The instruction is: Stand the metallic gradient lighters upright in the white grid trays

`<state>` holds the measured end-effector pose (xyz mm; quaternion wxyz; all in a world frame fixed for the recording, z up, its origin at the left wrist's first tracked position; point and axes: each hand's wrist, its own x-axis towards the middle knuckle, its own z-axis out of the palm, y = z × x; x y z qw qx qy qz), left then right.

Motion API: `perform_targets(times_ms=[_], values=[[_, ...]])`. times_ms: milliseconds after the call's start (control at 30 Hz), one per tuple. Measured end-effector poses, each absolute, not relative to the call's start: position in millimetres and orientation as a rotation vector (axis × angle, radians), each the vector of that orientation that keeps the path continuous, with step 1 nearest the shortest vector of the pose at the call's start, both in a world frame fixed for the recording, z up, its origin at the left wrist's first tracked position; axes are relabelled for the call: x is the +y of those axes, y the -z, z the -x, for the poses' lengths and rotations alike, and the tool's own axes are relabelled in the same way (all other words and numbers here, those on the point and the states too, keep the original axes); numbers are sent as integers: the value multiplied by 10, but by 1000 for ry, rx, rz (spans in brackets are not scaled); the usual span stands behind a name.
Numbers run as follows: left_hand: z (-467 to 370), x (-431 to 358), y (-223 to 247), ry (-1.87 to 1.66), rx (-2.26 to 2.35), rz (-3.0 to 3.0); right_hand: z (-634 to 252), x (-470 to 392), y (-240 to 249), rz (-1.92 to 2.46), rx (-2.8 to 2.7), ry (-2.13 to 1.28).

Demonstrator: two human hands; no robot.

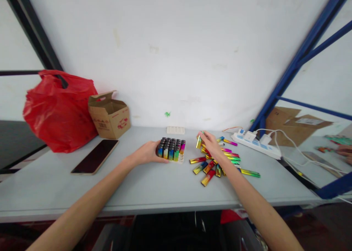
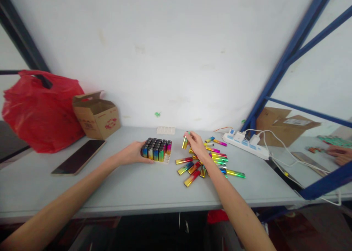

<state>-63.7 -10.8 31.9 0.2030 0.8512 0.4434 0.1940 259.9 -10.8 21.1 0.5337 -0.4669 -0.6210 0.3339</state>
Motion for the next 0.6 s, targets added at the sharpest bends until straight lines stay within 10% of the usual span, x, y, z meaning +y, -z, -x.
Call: perform_targets(times_ms=[200, 600], values=[[626, -104, -312, -510, 1209, -2390, -2340, -227, -198, 928, -1412, -1248], [644, -56, -261, -485, 1267, -2394, -2134, -253, -84, 1267, -1663, -479]])
